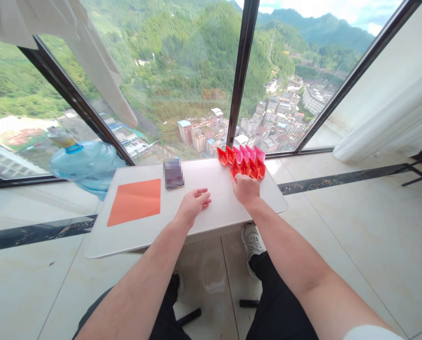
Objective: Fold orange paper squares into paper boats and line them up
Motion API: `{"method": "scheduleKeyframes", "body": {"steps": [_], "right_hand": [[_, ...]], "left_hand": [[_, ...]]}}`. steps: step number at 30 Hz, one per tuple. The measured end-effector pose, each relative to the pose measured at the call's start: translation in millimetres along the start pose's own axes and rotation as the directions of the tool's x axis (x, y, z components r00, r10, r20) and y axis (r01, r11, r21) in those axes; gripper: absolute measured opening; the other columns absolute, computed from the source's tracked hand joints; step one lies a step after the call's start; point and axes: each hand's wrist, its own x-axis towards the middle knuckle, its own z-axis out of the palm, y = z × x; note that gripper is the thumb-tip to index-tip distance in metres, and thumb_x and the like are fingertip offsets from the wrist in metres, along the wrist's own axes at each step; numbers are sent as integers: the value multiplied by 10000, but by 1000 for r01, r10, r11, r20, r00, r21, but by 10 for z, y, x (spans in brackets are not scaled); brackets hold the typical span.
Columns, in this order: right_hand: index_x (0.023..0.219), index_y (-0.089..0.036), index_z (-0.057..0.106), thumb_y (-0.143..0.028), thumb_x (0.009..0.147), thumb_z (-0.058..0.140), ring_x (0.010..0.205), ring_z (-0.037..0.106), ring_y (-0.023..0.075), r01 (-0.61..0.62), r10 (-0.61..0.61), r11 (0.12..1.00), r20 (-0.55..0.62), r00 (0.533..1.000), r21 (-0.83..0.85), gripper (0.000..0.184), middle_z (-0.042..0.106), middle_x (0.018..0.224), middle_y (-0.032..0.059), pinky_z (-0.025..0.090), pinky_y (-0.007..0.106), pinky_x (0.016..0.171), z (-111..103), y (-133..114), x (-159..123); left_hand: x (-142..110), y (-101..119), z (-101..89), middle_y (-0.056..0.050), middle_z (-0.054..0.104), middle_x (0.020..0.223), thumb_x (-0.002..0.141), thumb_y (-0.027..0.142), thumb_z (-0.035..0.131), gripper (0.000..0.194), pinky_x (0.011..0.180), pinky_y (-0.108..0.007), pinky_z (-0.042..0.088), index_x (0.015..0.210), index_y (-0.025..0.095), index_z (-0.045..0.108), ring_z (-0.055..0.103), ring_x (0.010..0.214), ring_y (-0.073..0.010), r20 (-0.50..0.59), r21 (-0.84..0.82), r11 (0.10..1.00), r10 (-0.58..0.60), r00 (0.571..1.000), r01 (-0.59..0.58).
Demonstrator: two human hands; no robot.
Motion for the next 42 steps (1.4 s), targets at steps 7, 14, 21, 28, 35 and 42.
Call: {"method": "scheduleKeyframes", "body": {"steps": [7,14,21,28,35,42], "right_hand": [[958,-178,699,-278,962,474,781,673,271,1,-1,1000,2,1000,-10,246,715,851,139,503,404,772,26,37,12],[973,-169,696,-275,967,458,831,678,261,-25,25,999,16,1000,-41,260,718,893,138,510,368,758,20,57,9],[1007,-156,700,-237,961,448,845,688,262,-30,32,996,23,999,-85,269,719,927,144,519,356,745,18,86,12],[990,-149,700,-229,955,462,829,699,260,-55,58,991,21,998,-118,253,716,910,141,522,337,725,15,123,25],[1033,-161,700,-229,954,471,848,704,249,-59,67,989,58,996,-138,252,721,957,144,520,337,765,-28,164,13],[1011,-170,687,-259,974,446,864,700,243,-53,60,986,37,998,-156,259,722,986,123,508,326,764,-10,225,0]], "left_hand": [[-9,5,0,-114,701,1013,700,335,819,426,826,-341,551,1050,140,675,698,839,-182,-2,-8,1000,5,1000,-5],[-5,0,2,-112,699,1013,716,333,809,422,823,-329,550,1060,133,670,694,840,-175,-4,0,1000,-2,1000,2],[-5,7,6,-115,696,1025,756,303,771,386,830,-327,546,1078,123,658,688,845,-171,-5,9,1000,-10,1000,10],[-28,29,6,-113,691,1024,782,287,747,360,846,-334,542,1085,118,654,683,851,-168,-1,11,1000,-15,1000,15],[-33,32,7,-108,690,1013,794,280,727,341,850,-334,538,1084,116,652,682,856,-170,6,12,1000,-16,1000,16],[-15,11,-2,-114,692,1021,784,286,738,351,851,-339,537,1079,116,653,683,863,-176,2,16,1000,-15,1000,15]]}}
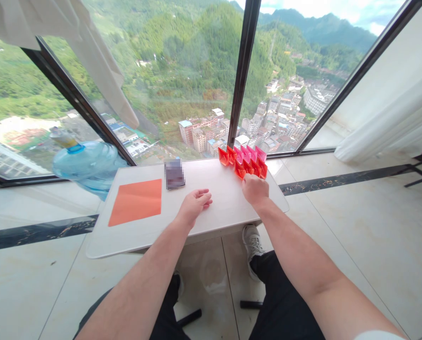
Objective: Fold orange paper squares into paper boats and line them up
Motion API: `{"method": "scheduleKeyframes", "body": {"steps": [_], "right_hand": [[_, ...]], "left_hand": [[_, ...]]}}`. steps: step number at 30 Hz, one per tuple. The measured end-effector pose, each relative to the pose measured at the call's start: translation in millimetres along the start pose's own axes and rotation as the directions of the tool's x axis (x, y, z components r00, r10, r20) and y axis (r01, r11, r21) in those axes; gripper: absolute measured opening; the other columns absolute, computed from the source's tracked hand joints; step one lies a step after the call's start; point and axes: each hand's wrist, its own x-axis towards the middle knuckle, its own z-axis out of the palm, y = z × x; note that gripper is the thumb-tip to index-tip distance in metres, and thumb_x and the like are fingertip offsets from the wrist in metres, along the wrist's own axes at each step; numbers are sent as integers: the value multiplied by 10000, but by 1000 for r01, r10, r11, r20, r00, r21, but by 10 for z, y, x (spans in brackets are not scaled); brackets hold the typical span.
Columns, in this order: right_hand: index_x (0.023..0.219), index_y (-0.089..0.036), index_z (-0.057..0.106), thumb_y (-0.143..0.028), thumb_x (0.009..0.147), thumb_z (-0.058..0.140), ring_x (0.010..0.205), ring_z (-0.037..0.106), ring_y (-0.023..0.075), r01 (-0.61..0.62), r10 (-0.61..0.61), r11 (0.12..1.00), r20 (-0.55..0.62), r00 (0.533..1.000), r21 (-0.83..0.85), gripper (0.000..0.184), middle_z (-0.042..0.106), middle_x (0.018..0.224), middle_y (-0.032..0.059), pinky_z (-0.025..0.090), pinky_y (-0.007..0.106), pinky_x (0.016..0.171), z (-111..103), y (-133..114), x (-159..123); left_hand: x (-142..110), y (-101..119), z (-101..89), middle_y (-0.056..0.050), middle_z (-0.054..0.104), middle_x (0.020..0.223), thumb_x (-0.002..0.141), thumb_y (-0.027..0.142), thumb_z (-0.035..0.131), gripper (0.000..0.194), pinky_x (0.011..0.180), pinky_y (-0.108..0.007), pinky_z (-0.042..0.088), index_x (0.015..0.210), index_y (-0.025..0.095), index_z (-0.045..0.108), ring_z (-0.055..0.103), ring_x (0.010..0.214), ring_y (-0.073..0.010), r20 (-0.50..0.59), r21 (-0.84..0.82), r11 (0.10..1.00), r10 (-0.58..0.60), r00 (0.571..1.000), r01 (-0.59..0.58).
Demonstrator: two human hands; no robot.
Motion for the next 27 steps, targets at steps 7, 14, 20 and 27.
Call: {"method": "scheduleKeyframes", "body": {"steps": [7,14,20,27], "right_hand": [[987,-174,673,-266,968,463,848,697,243,5,-5,1000,-14,1000,-14,230,721,971,107,497,316,738,20,45,2],[1027,-190,674,-296,955,500,866,691,239,0,0,1000,-8,1000,-11,216,721,994,99,496,315,754,0,33,1],[1086,-201,674,-363,943,544,864,690,241,4,-4,1000,15,1000,3,252,722,998,102,499,320,767,-49,4,-6],[1055,-191,686,-383,944,542,869,684,238,-21,22,999,-11,1000,26,264,723,978,116,480,315,772,-95,12,-26]], "left_hand": [[5,-12,-10,-120,691,1035,777,297,744,372,851,-338,540,1089,116,653,685,866,-178,6,3,1000,6,1000,-6],[-1,-1,-11,-118,690,1034,773,307,747,378,842,-325,540,1089,122,652,684,871,-177,6,6,1000,1,1000,-1],[7,-11,-14,-117,697,1021,729,331,792,420,845,-335,542,1072,128,659,689,861,-181,6,-7,1000,4,1000,-4],[31,-15,-29,-114,696,1006,709,341,805,432,834,-335,541,1057,127,662,688,849,-179,13,-11,1000,5,1000,-5]]}}
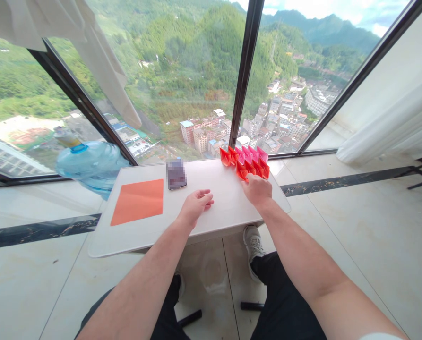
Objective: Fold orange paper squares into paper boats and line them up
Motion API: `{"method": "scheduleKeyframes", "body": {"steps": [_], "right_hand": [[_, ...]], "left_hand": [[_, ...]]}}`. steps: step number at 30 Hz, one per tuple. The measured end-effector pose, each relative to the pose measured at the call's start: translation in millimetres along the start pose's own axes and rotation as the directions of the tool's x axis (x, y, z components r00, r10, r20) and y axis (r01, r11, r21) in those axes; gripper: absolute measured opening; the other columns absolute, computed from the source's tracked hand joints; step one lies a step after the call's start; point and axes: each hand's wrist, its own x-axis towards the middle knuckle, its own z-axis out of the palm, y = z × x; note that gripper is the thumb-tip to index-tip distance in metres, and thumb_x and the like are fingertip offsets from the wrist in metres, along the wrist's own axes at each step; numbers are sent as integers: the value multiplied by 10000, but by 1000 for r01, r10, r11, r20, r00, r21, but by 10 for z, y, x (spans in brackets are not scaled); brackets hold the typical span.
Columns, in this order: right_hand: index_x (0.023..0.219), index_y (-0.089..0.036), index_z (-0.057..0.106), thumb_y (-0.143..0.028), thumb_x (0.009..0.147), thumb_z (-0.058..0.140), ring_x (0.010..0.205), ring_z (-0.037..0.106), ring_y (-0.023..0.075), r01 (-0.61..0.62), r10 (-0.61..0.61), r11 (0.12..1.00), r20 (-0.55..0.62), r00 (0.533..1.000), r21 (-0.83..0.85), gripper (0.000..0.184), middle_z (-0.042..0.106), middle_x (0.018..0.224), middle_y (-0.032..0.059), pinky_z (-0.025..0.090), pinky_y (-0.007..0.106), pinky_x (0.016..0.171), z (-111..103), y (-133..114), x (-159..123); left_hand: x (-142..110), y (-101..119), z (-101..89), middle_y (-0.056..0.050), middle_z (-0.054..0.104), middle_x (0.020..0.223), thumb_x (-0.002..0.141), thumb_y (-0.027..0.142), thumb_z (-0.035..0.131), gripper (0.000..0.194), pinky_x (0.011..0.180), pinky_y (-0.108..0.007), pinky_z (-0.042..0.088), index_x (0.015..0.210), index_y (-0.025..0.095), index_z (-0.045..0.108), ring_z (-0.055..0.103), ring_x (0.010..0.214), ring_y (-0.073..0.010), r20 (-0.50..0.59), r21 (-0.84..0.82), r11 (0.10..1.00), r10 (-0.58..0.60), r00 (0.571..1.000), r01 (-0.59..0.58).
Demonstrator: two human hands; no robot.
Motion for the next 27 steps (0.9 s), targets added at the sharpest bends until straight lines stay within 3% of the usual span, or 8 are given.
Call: {"method": "scheduleKeyframes", "body": {"steps": [3,6,10,13,16,18,22,27], "right_hand": [[1009,-185,690,-410,934,553,863,674,238,4,-1,999,-71,998,42,274,724,949,102,454,303,749,-48,-2,-16],[979,-190,697,-381,954,509,870,662,217,95,-71,984,-158,985,151,269,730,954,83,426,287,750,-89,-80,-72],[878,-204,712,-317,939,526,821,649,178,262,-242,906,-101,965,332,225,734,860,37,407,264,738,-66,-350,-194],[850,-214,714,-304,924,554,796,646,163,314,-331,838,-42,943,447,198,736,832,18,411,253,734,-8,-633,-286],[878,-220,718,-334,934,558,766,647,153,337,-402,791,19,915,510,204,737,827,13,420,247,712,49,-958,-352],[881,-229,723,-338,934,569,794,656,158,406,-488,752,24,872,519,197,742,855,11,433,253,725,82,-1198,-380],[1019,-256,741,-281,924,580,979,666,173,545,-654,645,16,757,535,188,744,1067,10,460,269,864,156,-1678,-415],[1149,-235,726,-346,890,635,1178,583,222,658,-758,583,29,651,476,296,674,1282,42,422,314,1025,239,-2055,-465]], "left_hand": [[-3,-14,14,-114,695,1000,707,334,803,430,824,-329,541,1056,126,661,686,843,-177,-6,-1,1000,3,1000,-3],[-15,-15,53,-108,698,980,706,313,793,399,796,-319,541,1034,127,665,688,827,-176,-16,2,1000,6,1000,-6],[29,89,-62,-83,709,880,740,308,723,263,691,-292,525,940,143,683,672,741,-173,-63,116,988,114,991,-106],[72,247,-444,-50,707,762,765,342,671,167,655,-283,488,788,177,688,643,688,-178,-244,416,894,286,926,-166],[52,367,-986,-53,741,814,782,320,642,145,769,-299,488,809,200,719,667,819,-215,-392,669,740,425,816,-64],[5,385,-1315,-80,759,924,785,283,630,174,830,-316,486,882,192,743,675,901,-239,-416,752,659,457,786,15],[-99,295,-1684,-118,739,1146,761,225,631,321,939,-347,474,1052,180,759,662,1048,-283,-386,818,565,403,830,107],[-126,141,-1773,-79,761,1098,728,179,644,299,996,-322,467,986,218,791,670,1063,-276,-287,844,533,365,886,55]]}}
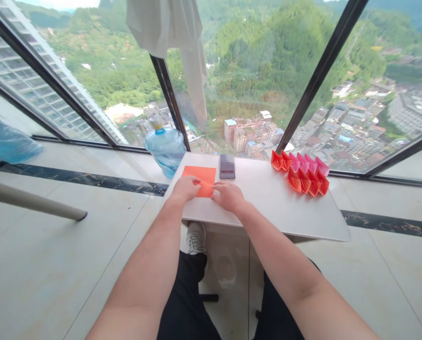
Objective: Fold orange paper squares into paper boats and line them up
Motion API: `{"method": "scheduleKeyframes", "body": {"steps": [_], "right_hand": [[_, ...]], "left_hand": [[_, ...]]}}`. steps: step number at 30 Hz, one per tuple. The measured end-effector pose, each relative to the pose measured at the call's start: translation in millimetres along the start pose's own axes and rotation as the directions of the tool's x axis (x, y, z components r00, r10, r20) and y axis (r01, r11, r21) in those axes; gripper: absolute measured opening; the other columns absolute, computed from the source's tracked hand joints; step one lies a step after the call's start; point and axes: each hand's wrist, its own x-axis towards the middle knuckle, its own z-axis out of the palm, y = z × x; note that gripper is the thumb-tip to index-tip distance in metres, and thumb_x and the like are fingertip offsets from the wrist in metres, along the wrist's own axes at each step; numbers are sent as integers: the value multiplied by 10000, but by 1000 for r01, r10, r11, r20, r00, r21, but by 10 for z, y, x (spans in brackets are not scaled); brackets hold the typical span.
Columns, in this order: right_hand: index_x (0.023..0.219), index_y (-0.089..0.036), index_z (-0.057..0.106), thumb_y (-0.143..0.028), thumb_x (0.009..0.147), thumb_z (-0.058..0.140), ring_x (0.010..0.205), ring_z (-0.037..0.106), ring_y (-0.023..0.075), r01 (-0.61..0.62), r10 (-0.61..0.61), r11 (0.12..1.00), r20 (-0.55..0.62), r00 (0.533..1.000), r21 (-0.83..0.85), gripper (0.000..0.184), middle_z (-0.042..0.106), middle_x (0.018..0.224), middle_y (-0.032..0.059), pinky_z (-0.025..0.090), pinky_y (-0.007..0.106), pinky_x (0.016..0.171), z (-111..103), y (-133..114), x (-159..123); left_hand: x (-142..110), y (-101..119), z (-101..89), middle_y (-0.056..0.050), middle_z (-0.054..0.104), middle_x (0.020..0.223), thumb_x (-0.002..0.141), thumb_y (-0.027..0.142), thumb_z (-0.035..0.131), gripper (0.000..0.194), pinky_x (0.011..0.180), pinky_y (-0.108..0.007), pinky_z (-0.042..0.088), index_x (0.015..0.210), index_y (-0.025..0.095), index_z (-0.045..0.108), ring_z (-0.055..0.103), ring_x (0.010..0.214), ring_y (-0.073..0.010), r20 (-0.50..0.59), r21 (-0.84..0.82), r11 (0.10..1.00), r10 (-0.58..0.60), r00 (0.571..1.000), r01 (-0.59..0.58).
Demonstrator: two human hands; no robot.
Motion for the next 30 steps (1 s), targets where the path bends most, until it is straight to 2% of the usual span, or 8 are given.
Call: {"method": "scheduleKeyframes", "body": {"steps": [3,5,12,15,19,23,26,30], "right_hand": [[1071,-211,753,-339,919,578,1166,564,243,80,-77,991,37,996,-103,265,647,1309,74,403,343,1045,38,-67,44],[1102,-211,742,-349,928,561,1166,551,248,98,-93,985,42,995,-142,286,616,1340,92,392,355,1049,40,-99,56],[1264,-270,660,-493,905,589,1181,523,253,28,-20,994,84,996,-103,428,572,1338,92,406,365,1025,39,-138,93],[1261,-306,656,-491,893,603,1165,533,250,-19,26,996,77,997,-90,415,561,1332,80,437,355,989,56,-142,94],[1194,-294,694,-485,890,603,1156,543,250,-10,16,996,71,997,-84,371,575,1305,82,438,354,992,70,-135,90],[1221,-268,686,-429,858,650,1155,560,232,1,1,1000,70,998,-26,399,633,1261,65,423,327,1009,54,-84,98],[1262,-243,668,-380,856,655,1161,569,225,31,-31,1000,58,998,-4,429,673,1243,61,405,317,1029,26,-45,103],[1250,-241,673,-362,852,661,1165,585,225,87,-88,996,67,994,18,416,666,1296,66,393,333,1038,5,-54,103]], "left_hand": [[5,-51,38,-81,763,1077,706,160,660,262,1002,-323,467,918,222,800,667,1081,-284,21,-26,999,21,1000,-20],[12,-77,47,-93,758,1080,665,144,694,281,995,-336,469,915,216,799,671,1065,-299,31,-42,998,39,999,-37],[-10,-106,3,-107,714,1156,542,228,840,529,997,-362,465,1063,219,748,633,1114,-337,137,53,990,125,983,-133],[-28,-109,-1,-132,693,1198,574,163,796,548,1013,-367,457,1116,199,723,624,1139,-343,129,98,984,133,983,-146],[-25,-127,24,-140,700,1171,615,109,718,499,1022,-366,451,1107,189,723,621,1143,-342,102,117,982,139,985,-151],[0,-156,39,-130,701,1170,609,174,768,477,1023,-372,447,1084,200,730,622,1134,-343,103,85,986,135,985,-144],[6,-159,41,-129,694,1176,549,259,837,539,1017,-377,444,1075,202,732,612,1142,-349,119,56,985,155,981,-163],[-19,-116,39,-131,705,1138,463,248,874,593,992,-386,443,1040,210,746,606,1139,-367,86,39,986,160,983,-164]]}}
